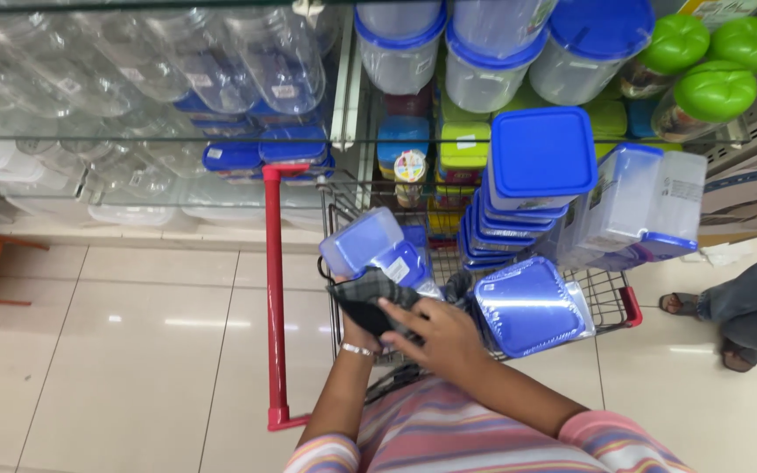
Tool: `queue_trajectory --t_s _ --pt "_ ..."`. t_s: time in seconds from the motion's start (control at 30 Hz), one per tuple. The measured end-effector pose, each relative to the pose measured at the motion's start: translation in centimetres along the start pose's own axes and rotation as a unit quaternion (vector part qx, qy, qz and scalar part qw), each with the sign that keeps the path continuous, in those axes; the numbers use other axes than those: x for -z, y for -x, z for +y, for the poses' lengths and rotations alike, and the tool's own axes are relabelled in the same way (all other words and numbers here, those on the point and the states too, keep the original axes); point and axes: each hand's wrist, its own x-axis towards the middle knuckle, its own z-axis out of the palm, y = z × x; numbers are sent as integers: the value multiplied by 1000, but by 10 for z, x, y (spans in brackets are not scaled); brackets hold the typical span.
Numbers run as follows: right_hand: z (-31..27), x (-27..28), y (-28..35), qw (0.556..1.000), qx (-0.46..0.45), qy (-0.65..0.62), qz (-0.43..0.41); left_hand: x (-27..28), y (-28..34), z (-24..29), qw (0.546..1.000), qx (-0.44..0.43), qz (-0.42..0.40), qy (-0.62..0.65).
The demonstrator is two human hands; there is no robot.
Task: Wipe down plastic storage containers in a retail store and arrange them on the shelf.
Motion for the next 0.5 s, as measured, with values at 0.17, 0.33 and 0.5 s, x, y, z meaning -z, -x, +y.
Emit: queue_trajectory --t_s 0.17,0.33,0.5 --pt "31 -5 3 985 -169 21 39 -44 0 13 989 2 117 -91" --pt "21 -4 -6 996 11 33 77 123 -25 -58 991 73 -47 -102" --pt "42 3 -34 971 -184 -28 147 -10 16 -23 968 122 53 -215"
